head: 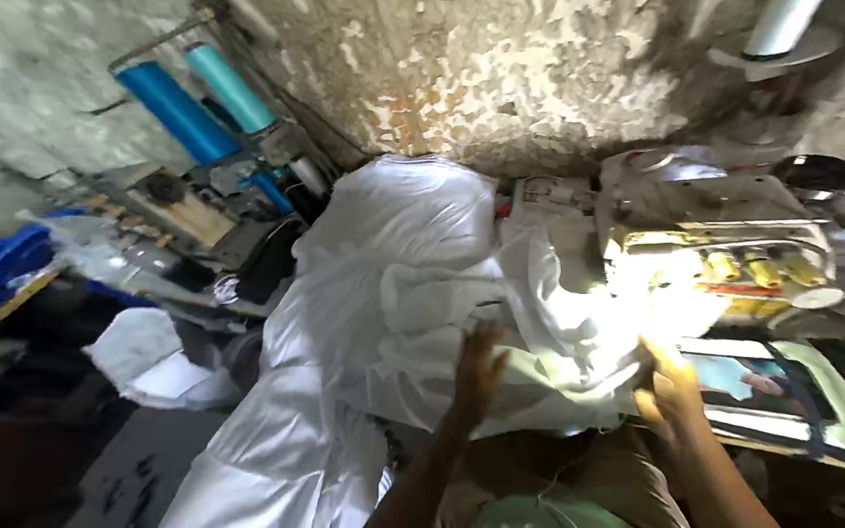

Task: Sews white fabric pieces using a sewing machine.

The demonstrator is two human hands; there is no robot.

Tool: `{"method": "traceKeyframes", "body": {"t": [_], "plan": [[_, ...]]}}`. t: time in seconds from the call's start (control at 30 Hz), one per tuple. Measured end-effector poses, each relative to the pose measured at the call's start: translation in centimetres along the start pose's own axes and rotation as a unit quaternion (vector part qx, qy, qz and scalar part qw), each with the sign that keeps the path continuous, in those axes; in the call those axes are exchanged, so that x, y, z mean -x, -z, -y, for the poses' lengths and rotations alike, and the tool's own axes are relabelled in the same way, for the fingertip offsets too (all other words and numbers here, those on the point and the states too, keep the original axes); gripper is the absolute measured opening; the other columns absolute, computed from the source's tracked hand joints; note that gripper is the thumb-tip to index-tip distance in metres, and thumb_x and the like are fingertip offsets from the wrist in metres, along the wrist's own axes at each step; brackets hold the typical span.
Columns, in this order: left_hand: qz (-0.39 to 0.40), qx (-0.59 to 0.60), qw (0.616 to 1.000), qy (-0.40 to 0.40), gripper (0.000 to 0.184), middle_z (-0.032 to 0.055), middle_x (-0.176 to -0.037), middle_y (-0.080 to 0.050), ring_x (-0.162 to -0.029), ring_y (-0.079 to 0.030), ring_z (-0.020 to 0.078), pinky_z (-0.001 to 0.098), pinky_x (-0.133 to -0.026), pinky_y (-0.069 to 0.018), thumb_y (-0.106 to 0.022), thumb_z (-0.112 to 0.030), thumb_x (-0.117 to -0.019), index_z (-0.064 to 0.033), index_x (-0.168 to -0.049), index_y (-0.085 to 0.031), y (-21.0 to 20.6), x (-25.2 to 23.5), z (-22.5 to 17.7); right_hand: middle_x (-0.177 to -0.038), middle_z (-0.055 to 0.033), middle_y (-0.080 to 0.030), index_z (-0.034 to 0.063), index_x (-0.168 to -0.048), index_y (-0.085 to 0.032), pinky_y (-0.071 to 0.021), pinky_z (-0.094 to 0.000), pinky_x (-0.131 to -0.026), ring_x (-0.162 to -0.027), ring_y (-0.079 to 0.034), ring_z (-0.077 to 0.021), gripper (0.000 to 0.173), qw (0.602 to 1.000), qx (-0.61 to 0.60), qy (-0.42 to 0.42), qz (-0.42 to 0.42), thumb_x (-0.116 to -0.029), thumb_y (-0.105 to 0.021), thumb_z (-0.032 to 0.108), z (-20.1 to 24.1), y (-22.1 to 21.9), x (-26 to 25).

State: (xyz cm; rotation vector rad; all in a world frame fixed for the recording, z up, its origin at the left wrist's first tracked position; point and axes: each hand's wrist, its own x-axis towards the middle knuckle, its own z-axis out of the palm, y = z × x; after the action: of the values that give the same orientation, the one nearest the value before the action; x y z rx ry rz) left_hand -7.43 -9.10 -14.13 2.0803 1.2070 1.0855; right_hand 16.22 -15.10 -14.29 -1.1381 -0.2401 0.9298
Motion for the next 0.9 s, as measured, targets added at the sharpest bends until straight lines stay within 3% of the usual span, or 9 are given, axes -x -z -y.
{"method": "traceKeyframes", "body": {"t": [0.13,0.2,0.27,0.4,0.53,0.6,0.67,0.8,0.9], "plan": [[-0.141,-0.141,0.952,0.231,0.072,0.0329,-0.163,-0.023,-0.151,-0.021,0.0527,0.0652,-0.121,-0.0207,-0.06,-0.03,-0.103,0.0067,-0.156,-0.03,8.6,-2.9,7.9,-0.077,0.007,-0.07,0.009,-0.095,-0.065,-0.0584,-0.0212,-0.068,-0.069,-0.067,-0.002,0.016,0.978,0.1,0.016,0.18,-0.1019,-0.051,0.007,-1.5,0.7,4.4],[-0.125,-0.135,0.937,0.296,0.074,0.0364,-0.161,-0.023,-0.149,-0.017,0.0581,0.0714,-0.119,-0.0156,-0.059,-0.041,-0.1027,0.0069,-0.154,-0.035,11.4,-4.7,11.0,-0.084,0.0119,-0.07,0.0096,-0.096,-0.07,-0.0559,-0.0179,-0.075,-0.077,-0.065,0.004,0.017,0.925,0.177,0.012,0.335,-0.1,-0.053,0.008,-1.4,0.9,6.3],[-0.055,-0.126,0.942,0.305,0.068,0.035,-0.154,-0.038,-0.146,-0.026,0.0576,0.0751,-0.116,-0.0153,-0.059,-0.047,-0.1014,0.0043,-0.146,-0.05,12.3,-6.0,12.0,-0.087,0.007,-0.068,-0.0009,-0.1,-0.069,-0.0523,-0.0156,-0.078,-0.08,-0.061,0.007,0.018,0.832,0.232,0.001,0.504,-0.1015,-0.055,0.01,-0.3,0.2,7.9],[0.011,-0.034,0.981,0.189,0.042,0.0253,-0.13,-0.063,-0.119,-0.061,0.0377,0.0585,-0.102,-0.0461,-0.062,-0.025,-0.103,0.0048,-0.132,-0.059,12.7,-7.7,8.7,-0.077,-0.01,-0.067,-0.0115,-0.098,-0.069,-0.0493,-0.0208,-0.067,-0.068,-0.059,-0.0037,0.024,0.612,0.204,0.043,0.763,-0.102,-0.057,0.009,2.4,-2.9,8.8],[0.044,0.085,0.994,0.048,0.013,-0.0093,-0.085,-0.059,-0.073,-0.056,-0.0057,0.0168,-0.068,-0.0504,-0.059,-0.014,-0.0983,-0.004,-0.106,-0.061,12.3,-8.2,2.9,-0.095,-0.0144,-0.075,-0.0058,-0.103,-0.074,-0.0579,-0.0313,-0.083,-0.088,-0.072,-0.0162,0.017,0.71,0.262,0.294,0.584,-0.0947,-0.07,0.009,4.9,-7.2,8.9],[0.133,0.121,0.983,-0.038,0.011,-0.017,-0.086,-0.065,-0.077,-0.06,-0.0105,0.0121,-0.072,-0.0527,-0.064,-0.017,-0.0967,-0.0096,-0.105,-0.063,11.2,-6.5,-1.6,-0.128,-0.0182,-0.068,-0.0024,-0.126,-0.068,-0.0528,-0.0427,-0.102,-0.119,-0.065,-0.0263,0.042,0.724,0.309,0.383,0.483,-0.0899,-0.078,0.017,4.9,-10.1,6.8],[0.157,0.12,0.97,-0.145,0.017,-0.0106,-0.095,-0.07,-0.085,-0.063,-0.0095,0.011,-0.076,-0.0541,-0.066,-0.021,-0.0983,-0.0056,-0.105,-0.068,10.4,-4.7,-4.7,-0.143,-0.0213,-0.058,-0.0016,-0.14,-0.059,-0.0457,-0.0478,-0.111,-0.133,-0.056,-0.0322,0.069,0.708,0.317,0.412,0.477,-0.0796,-0.087,0.018,4.3,-12.4,5.3],[0.014,0.077,0.97,-0.229,0.015,-0.0057,-0.105,-0.067,-0.098,-0.06,-0.0072,0.0107,-0.083,-0.0502,-0.065,-0.022,-0.1006,-0.0071,-0.101,-0.068,10.9,-3.4,-6.1,-0.107,-0.0229,-0.072,-0.011,-0.12,-0.067,-0.0522,-0.0437,-0.091,-0.1,-0.068,-0.0288,0.037,0.684,0.344,0.287,0.575,-0.0883,-0.077,0.007,5.8,-14.3,5.6],[0.024,0.176,0.973,-0.15,0.018,-0.0226,-0.109,-0.066,-0.101,-0.062,-0.0092,0.0135,-0.087,-0.0534,-0.066,-0.026,-0.0991,-0.0176,-0.114,-0.06,9.5,-2.7,-5.6,-0.087,-0.0184,-0.072,-0.0072,-0.099,-0.074,-0.0524,-0.0429,-0.076,-0.082,-0.068,-0.026,0.016,0.639,0.424,0.314,0.56,-0.092,-0.073,0.007,8.2,-15.6,5.7]]}}
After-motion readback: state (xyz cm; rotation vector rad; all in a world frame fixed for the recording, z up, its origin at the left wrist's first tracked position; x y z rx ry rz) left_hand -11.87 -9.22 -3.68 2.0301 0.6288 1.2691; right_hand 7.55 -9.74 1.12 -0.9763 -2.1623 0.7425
